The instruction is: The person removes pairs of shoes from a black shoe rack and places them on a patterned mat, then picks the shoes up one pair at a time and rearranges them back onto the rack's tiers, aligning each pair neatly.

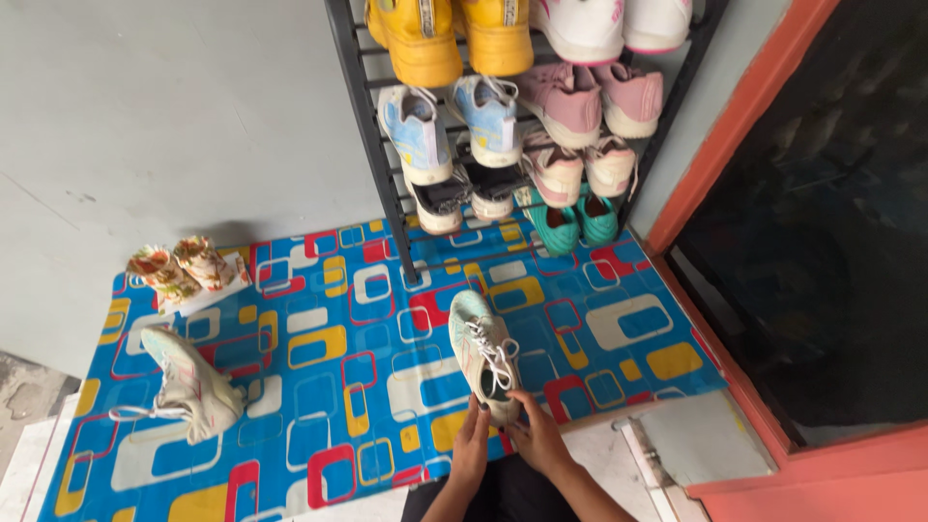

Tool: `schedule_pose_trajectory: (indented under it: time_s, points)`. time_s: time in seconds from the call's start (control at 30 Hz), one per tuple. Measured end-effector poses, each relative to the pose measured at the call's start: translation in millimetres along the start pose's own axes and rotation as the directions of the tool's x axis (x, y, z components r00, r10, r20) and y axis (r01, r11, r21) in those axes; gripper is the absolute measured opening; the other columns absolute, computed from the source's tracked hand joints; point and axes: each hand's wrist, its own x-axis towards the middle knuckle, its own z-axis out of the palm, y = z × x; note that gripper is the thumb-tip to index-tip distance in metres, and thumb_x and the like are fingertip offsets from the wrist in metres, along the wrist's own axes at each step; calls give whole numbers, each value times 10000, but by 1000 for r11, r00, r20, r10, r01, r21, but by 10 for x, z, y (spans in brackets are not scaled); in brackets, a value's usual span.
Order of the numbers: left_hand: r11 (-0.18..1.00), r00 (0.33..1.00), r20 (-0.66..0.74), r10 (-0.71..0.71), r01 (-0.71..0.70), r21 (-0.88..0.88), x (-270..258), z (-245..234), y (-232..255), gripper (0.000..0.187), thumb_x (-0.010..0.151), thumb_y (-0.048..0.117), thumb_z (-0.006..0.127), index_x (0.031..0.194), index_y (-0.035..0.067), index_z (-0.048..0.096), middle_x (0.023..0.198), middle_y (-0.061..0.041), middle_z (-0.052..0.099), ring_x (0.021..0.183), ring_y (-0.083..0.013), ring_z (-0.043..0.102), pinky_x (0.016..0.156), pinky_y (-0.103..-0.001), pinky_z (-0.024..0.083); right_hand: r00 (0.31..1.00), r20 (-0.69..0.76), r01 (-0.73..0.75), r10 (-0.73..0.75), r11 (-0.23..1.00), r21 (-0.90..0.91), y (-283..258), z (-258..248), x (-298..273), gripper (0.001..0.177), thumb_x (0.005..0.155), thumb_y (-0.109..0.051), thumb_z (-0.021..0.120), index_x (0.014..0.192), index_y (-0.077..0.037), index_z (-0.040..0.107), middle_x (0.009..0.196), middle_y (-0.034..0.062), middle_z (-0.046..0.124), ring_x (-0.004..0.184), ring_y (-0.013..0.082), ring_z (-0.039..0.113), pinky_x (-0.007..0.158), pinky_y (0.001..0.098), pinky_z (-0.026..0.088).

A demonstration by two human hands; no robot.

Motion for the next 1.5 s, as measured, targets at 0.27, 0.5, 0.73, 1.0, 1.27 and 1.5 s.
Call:
schedule_pose_trajectory:
  time_s: [0.27, 0.5, 0.73, 1.0, 1.27, 1.5]
  points:
    - [999, 995, -93, 31, -33, -17, 513, -122, 402, 662, 1005, 414, 512, 1569, 83, 408, 1578, -181, 408, 1453, -308, 448, 1158, -375, 403, 995, -32, 100, -98, 991, 83, -152, 82, 663, 558, 862, 55, 725, 1330, -130, 485, 1380, 162, 617, 1306, 290, 625, 957, 372, 586]
    - [962, 991, -123, 50, -81, -261, 1221, -304, 756, 619, 993, 298, 547, 1552, 109, 361, 1601, -143, 383, 1491, -274, 349, 1172, -394, 354, 973, -98, 215, -207, 974, 78, -351, 264, 1592, 566, 867, 55, 726, 1353, -105, 483, 1299, 160, 667, 1253, 284, 675, 948, 365, 642]
    - [996, 979, -190, 76, -85, -38, 1804, -458, 989, 771, 841, 130, 687, 1559, 148, 406, 1542, -123, 382, 1394, -283, 488, 1126, -405, 457, 991, -95, 101, -91, 988, 117, -461, 472, 2405, 585, 870, 19, 714, 1379, -143, 475, 1214, 170, 717, 1064, 278, 755, 776, 371, 645]
    - [996, 990, -103, 93, -93, 3, 2259, -588, 1116, 852, 822, 101, 672, 1595, 154, 317, 1622, -103, 390, 1485, -266, 404, 1201, -408, 333, 975, -127, 181, -185, 983, -40, -384, 512, 3007, 641, 853, -14, 741, 1411, -162, 462, 1177, 192, 729, 1129, 294, 738, 807, 392, 614]
    - [996, 995, -57, 86, -84, 44, 2403, -596, 1119, 852, 842, 102, 638, 1612, 139, 273, 1682, -99, 306, 1552, -258, 300, 1232, -375, 284, 980, -94, 171, -173, 985, -30, -382, 532, 3222, 657, 883, -22, 721, 1451, -165, 424, 1238, 205, 708, 1160, 332, 715, 862, 401, 606]
    - [997, 1000, 2, -29, 29, 73, 2379, -645, 1205, 886, 806, 56, 562, 1621, 170, 234, 1715, -25, 224, 1568, -233, 236, 1207, -354, 343, 985, -85, 138, -147, 985, -107, -392, 511, 3201, 723, 891, -36, 726, 1504, -210, 385, 1327, 201, 662, 1192, 339, 694, 859, 413, 613]
